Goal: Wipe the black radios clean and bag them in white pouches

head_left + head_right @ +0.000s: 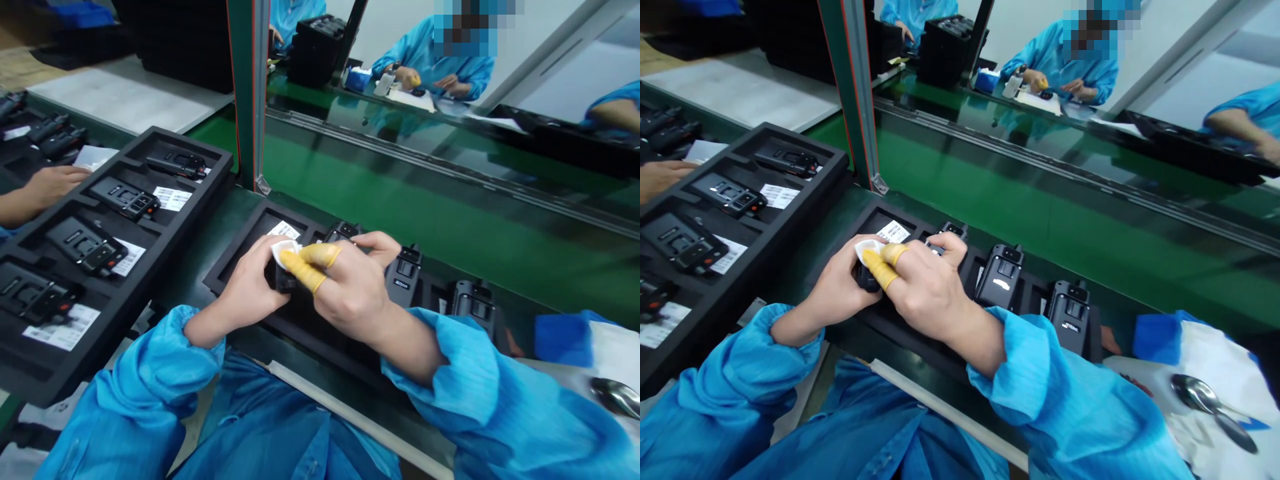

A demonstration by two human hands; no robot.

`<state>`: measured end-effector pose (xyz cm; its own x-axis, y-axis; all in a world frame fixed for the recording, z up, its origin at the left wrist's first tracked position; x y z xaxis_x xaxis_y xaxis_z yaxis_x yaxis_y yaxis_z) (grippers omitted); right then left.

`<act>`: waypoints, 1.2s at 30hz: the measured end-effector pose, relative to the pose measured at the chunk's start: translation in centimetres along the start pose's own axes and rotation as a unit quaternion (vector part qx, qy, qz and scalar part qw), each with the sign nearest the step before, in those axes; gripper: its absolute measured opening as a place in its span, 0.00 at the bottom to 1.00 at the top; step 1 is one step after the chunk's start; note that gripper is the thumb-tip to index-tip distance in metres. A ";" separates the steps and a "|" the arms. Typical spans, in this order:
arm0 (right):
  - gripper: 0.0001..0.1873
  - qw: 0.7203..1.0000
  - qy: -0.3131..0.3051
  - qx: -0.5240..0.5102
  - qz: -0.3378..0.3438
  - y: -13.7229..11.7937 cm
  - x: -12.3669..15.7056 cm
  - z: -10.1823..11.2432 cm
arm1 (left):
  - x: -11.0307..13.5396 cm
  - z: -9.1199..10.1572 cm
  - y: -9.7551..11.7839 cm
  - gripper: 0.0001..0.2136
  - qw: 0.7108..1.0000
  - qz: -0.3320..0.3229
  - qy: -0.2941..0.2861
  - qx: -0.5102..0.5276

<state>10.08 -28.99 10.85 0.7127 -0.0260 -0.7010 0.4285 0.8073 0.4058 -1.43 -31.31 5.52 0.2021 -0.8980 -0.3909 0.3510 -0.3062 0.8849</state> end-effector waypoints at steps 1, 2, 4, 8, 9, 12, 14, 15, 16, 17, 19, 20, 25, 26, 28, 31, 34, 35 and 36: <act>0.17 1.000 0.003 0.005 0.012 -0.4 -0.1 0.1 | 0.1 0.1 0.0 0.26 1.000 -0.004 0.002 0.003; 0.17 1.000 0.005 0.014 0.021 -0.7 -0.1 0.2 | 0.1 0.1 0.0 0.26 1.000 -0.004 0.005 0.004; 0.16 0.999 0.004 0.039 0.028 -1.0 -0.1 0.3 | 0.2 0.2 -0.1 0.26 1.000 0.002 0.011 0.001; 0.14 0.999 0.000 0.053 0.011 -0.7 0.1 0.5 | 0.3 0.3 -0.3 0.27 1.000 0.017 0.016 -0.014; 0.14 0.999 0.001 0.052 0.004 -0.5 0.2 0.6 | 0.3 0.3 -0.3 0.28 0.999 0.020 0.019 -0.019; 0.14 0.998 -0.007 0.058 -0.020 0.2 0.2 0.6 | 0.3 0.4 -0.3 0.27 0.999 0.024 0.027 -0.020; 0.14 0.998 -0.020 0.051 -0.031 0.3 0.1 0.3 | 0.4 0.4 -0.2 0.26 0.999 0.019 0.024 -0.016; 0.15 0.998 -0.024 0.041 -0.032 0.3 0.1 0.2 | 0.4 0.4 -0.1 0.26 1.000 0.016 0.022 -0.013; 0.15 0.999 -0.025 0.029 -0.031 0.1 0.0 0.0 | 0.4 0.4 -0.1 0.26 1.000 0.012 0.021 -0.011; 0.16 0.999 -0.021 0.015 -0.027 -0.1 -0.1 0.0 | 0.4 0.4 0.0 0.26 1.000 0.009 0.020 -0.010; 0.17 1.000 -0.016 -0.012 -0.016 -0.5 -0.3 -0.1 | 0.4 0.5 0.0 0.26 1.000 0.004 0.020 -0.006; 0.17 1.000 -0.016 -0.025 -0.009 -0.7 -0.4 -0.2 | 0.4 0.6 0.0 0.26 1.000 0.003 0.021 -0.004; 0.18 0.998 -0.036 -0.059 0.007 -0.6 -0.1 -0.2 | 0.5 0.7 -0.1 0.27 1.000 0.013 0.019 -0.004; 0.18 0.998 -0.040 -0.056 0.007 -0.3 0.1 -0.2 | 0.5 0.8 -0.1 0.26 1.000 0.018 0.020 -0.006; 0.17 0.998 -0.043 -0.039 -0.001 0.5 0.5 -0.2 | 0.5 0.8 -0.1 0.26 0.999 0.028 0.021 -0.011; 0.17 0.998 -0.048 -0.005 -0.030 1.6 0.8 -0.2 | 0.5 0.9 -0.1 0.26 0.999 0.027 0.023 -0.019; 0.18 0.998 -0.056 -0.002 -0.040 1.4 0.2 -0.3 | 0.5 0.8 -0.1 0.26 0.999 0.015 0.027 -0.020; 0.18 0.998 -0.051 -0.010 -0.030 0.9 -0.1 -0.3 | 0.5 0.8 -0.1 0.26 0.999 0.009 0.028 -0.017; 0.18 0.999 -0.040 -0.017 -0.016 0.3 -0.4 -0.3 | 0.5 0.8 -0.2 0.26 0.999 0.005 0.029 -0.012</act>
<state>9.76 -28.57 11.14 0.7416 -0.0975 -0.6637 0.4332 0.8250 0.3629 -2.10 -31.97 5.36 0.2587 -0.8803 -0.3976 0.3704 -0.2897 0.8825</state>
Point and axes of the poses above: each hand's wrist, its own x-axis away from the middle knuckle, its own z-axis out of the back of the hand, y = z × x, the point moved 7 cm from there along -x, towards the middle knuckle, and after that the axes turned 15 degrees about x, right-handed, at the moved point
